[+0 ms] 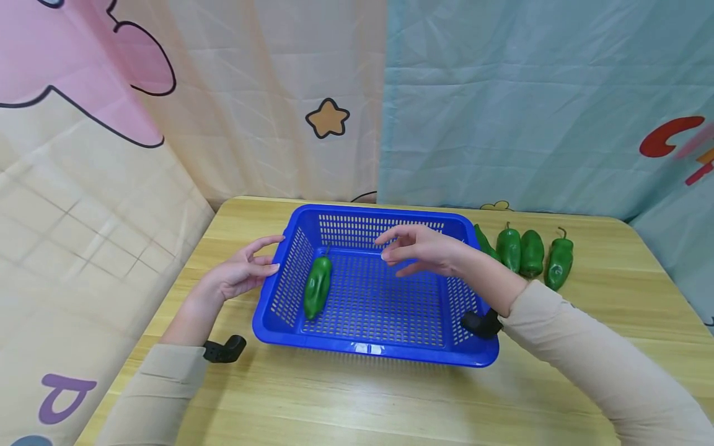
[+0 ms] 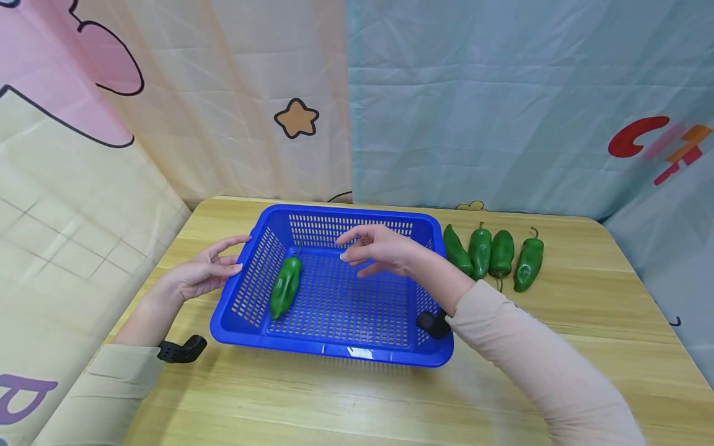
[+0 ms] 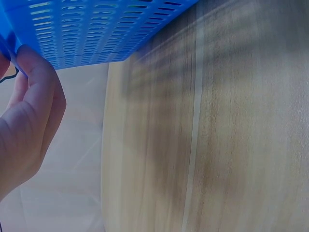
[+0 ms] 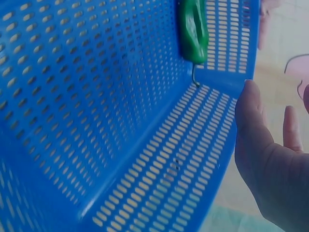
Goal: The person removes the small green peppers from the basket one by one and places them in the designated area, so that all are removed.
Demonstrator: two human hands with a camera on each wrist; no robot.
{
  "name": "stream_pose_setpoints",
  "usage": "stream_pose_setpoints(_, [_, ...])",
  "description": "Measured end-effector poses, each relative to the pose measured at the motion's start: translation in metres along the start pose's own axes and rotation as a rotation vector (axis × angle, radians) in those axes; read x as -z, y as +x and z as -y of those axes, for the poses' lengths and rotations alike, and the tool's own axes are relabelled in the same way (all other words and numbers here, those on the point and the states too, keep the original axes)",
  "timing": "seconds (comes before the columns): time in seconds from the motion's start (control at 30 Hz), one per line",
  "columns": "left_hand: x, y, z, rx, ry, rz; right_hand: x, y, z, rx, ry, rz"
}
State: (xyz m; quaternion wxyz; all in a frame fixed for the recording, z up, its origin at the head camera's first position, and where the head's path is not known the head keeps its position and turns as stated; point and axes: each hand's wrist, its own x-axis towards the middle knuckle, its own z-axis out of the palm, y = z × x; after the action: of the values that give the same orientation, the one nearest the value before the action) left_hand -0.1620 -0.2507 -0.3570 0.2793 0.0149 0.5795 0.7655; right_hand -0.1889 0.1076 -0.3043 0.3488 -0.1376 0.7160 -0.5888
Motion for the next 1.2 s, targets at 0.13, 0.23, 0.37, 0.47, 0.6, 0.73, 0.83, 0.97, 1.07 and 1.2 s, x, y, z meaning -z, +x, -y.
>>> stream_pose_setpoints(0.13, [0.0,0.0,0.0,-0.004,0.003,0.003,-0.009,0.01,-0.003,-0.019,0.036,0.006])
stream_pose_setpoints(0.23, [0.0,0.0,0.001,-0.007,0.002,0.006,-0.016,0.018,-0.005,-0.031,0.059,0.009])
stream_pose_setpoints(0.37, [0.0,0.0,0.0,-0.008,-0.005,0.01,-0.026,0.029,-0.011,-0.061,0.092,0.001])
stream_pose_setpoints(0.47, [0.0,0.0,0.0,-0.008,-0.011,0.013,-0.034,0.037,-0.016,-0.086,0.104,-0.015])
stream_pose_setpoints(0.6, [0.0,0.0,0.0,-0.005,-0.013,0.013,-0.042,0.048,-0.022,-0.113,0.101,-0.019])
stream_pose_setpoints(0.73, [0.0,0.0,0.001,-0.002,-0.004,0.01,-0.047,0.057,-0.027,-0.128,0.096,-0.016])
stream_pose_setpoints(0.83, [0.0,0.0,0.0,0.001,0.004,0.007,-0.05,0.062,-0.031,-0.132,0.079,-0.016])
stream_pose_setpoints(0.97, [0.0,0.0,0.0,0.003,0.006,0.004,-0.054,0.068,-0.034,-0.149,0.07,-0.026])
stream_pose_setpoints(1.07, [0.0,0.0,-0.001,0.004,0.004,0.006,-0.058,0.074,-0.036,-0.165,0.075,-0.05])
stream_pose_setpoints(1.2, [0.0,0.0,-0.001,0.003,0.004,0.011,-0.063,0.081,-0.039,-0.175,0.072,-0.072])
